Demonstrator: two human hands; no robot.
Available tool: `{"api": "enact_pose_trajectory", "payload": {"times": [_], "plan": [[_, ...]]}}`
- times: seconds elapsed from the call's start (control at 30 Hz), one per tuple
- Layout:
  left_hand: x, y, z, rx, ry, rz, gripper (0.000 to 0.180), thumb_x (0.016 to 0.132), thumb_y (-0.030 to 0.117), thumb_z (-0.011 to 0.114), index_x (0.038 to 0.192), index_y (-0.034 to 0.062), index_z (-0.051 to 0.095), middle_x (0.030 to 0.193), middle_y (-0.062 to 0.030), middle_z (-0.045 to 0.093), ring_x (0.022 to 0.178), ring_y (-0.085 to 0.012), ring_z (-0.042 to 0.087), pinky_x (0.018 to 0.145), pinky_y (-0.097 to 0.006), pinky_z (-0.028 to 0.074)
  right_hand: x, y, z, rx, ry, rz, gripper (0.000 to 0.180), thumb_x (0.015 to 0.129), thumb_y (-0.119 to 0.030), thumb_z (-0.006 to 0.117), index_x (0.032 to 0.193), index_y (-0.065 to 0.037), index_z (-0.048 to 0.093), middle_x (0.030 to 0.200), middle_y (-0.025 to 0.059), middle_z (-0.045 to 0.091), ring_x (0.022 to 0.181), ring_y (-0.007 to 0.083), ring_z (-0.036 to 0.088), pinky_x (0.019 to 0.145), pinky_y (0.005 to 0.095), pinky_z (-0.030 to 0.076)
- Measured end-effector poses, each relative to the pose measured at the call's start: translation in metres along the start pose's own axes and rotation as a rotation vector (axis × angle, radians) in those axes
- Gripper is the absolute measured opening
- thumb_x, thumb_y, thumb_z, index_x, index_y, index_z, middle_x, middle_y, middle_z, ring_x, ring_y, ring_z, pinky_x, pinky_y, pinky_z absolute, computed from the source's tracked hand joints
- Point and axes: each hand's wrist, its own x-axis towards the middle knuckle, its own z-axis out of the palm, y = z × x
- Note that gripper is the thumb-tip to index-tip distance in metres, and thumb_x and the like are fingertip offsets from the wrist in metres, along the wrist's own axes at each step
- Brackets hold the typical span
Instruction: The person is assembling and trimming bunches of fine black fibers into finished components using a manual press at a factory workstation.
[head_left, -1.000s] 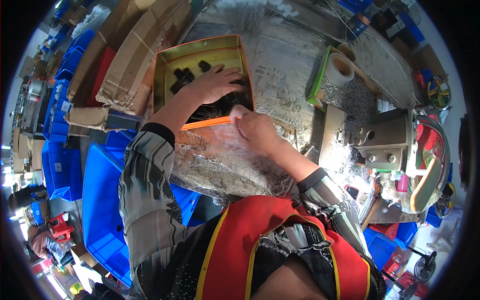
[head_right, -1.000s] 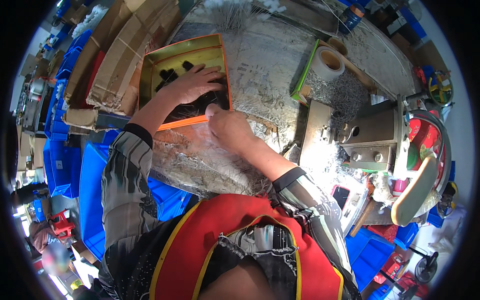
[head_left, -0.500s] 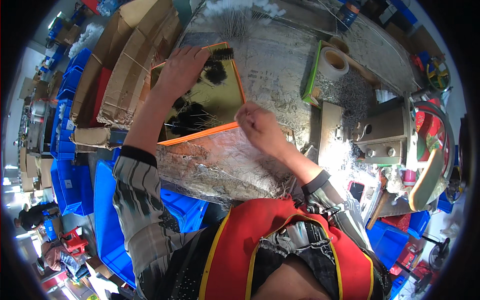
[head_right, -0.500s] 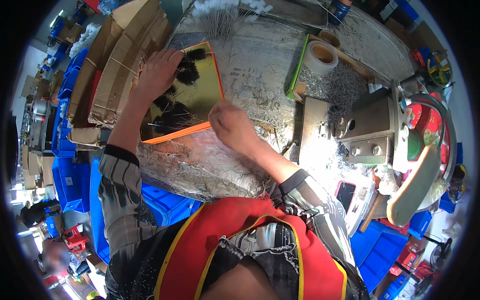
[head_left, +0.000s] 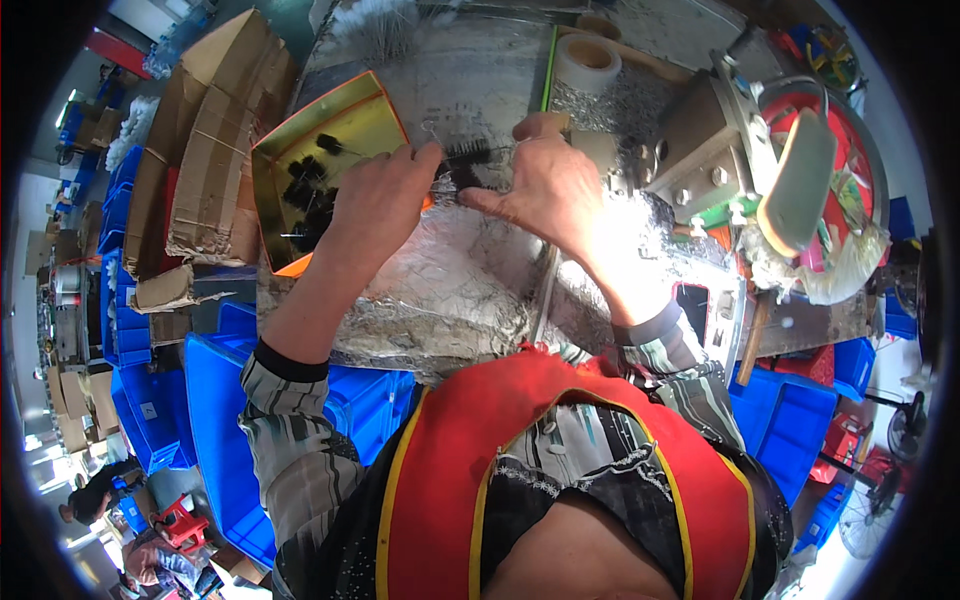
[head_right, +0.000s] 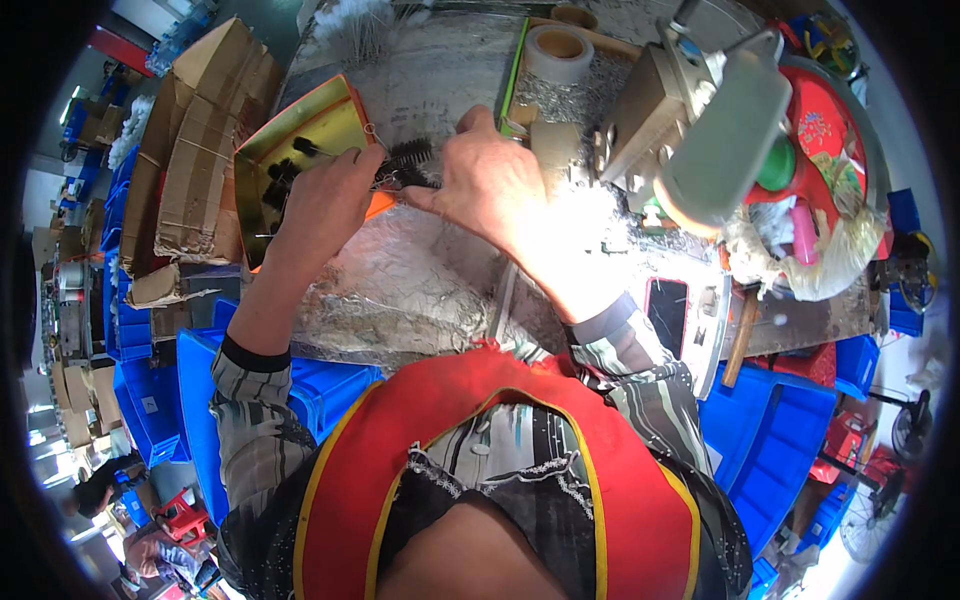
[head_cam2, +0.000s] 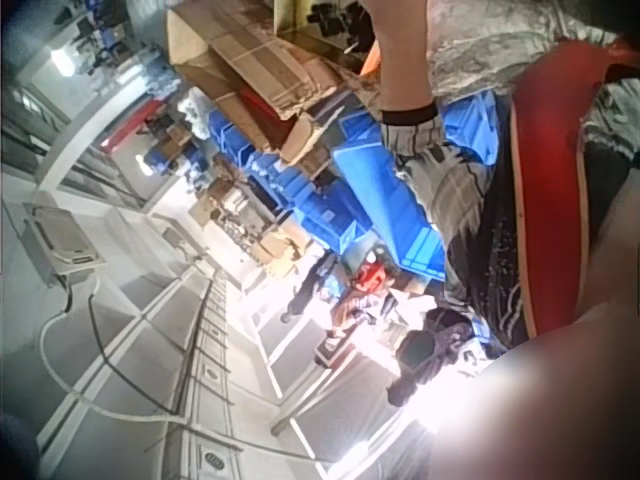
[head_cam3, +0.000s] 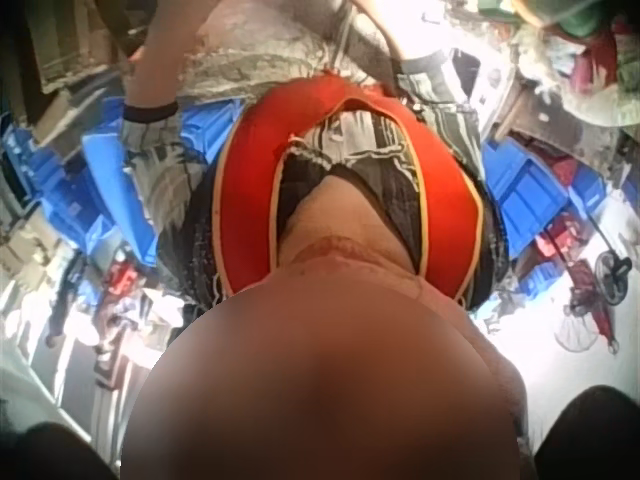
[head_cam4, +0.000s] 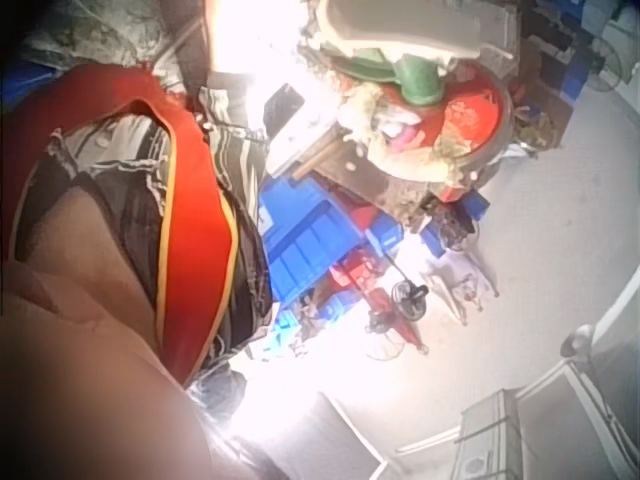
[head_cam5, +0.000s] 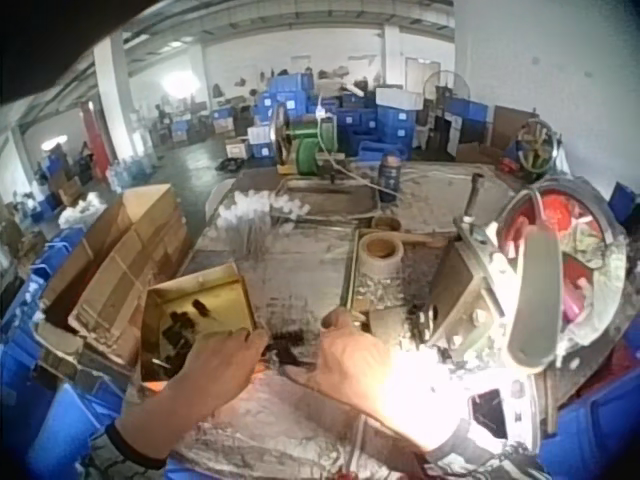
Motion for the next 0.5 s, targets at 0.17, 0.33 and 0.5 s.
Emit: {"api": "enact_pose_trajectory", "payload": {"times": [0.17, 0.33, 0.5], "plan": [[-0.007, 0.023, 0.016, -0.092, -0.167, -0.029, 0.024, 0.073, 0.004, 0.054, 0.096, 0.0061, 0.05, 0.08, -0.0132, 0.057, 0.077, -0.0334, 0.059, 0.064, -0.043, 0.047, -0.023, 0.015, -0.003, -0.049, 0.087, -0.139, 0.055, 0.066, -0.043, 0.072, 0.083, 0.008, 0.061, 0.111, 0.0152, 0.054, 0.083, 0.0325, 0.061, 0.074, 0.0384, 0.049], [-0.014, 0.04, 0.038, -0.222, -0.17, 0.051, 0.022, 0.068, 0.004, 0.058, 0.089, 0.0063, 0.051, 0.078, -0.0122, 0.06, 0.074, -0.0313, 0.061, 0.062, -0.042, 0.048, -0.015, 0.027, 0.048, -0.157, -0.161, -0.398, 0.018, 0.068, -0.018, 0.066, 0.079, -0.003, 0.064, 0.09, 0.0147, 0.06, 0.082, 0.0325, 0.061, 0.07, 0.0398, 0.049], [-0.025, 0.036, 0.04, -0.396, -0.273, -0.091, 0.031, 0.065, 0.006, 0.062, 0.094, 0.0082, 0.052, 0.077, -0.0123, 0.061, 0.076, -0.0332, 0.06, 0.063, -0.044, 0.046, -0.015, 0.045, 0.069, -0.026, -0.181, -0.382, 0.013, 0.065, -0.011, 0.062, 0.076, -0.005, 0.064, 0.085, 0.0147, 0.061, 0.079, 0.0307, 0.062, 0.069, 0.0401, 0.049]]}}
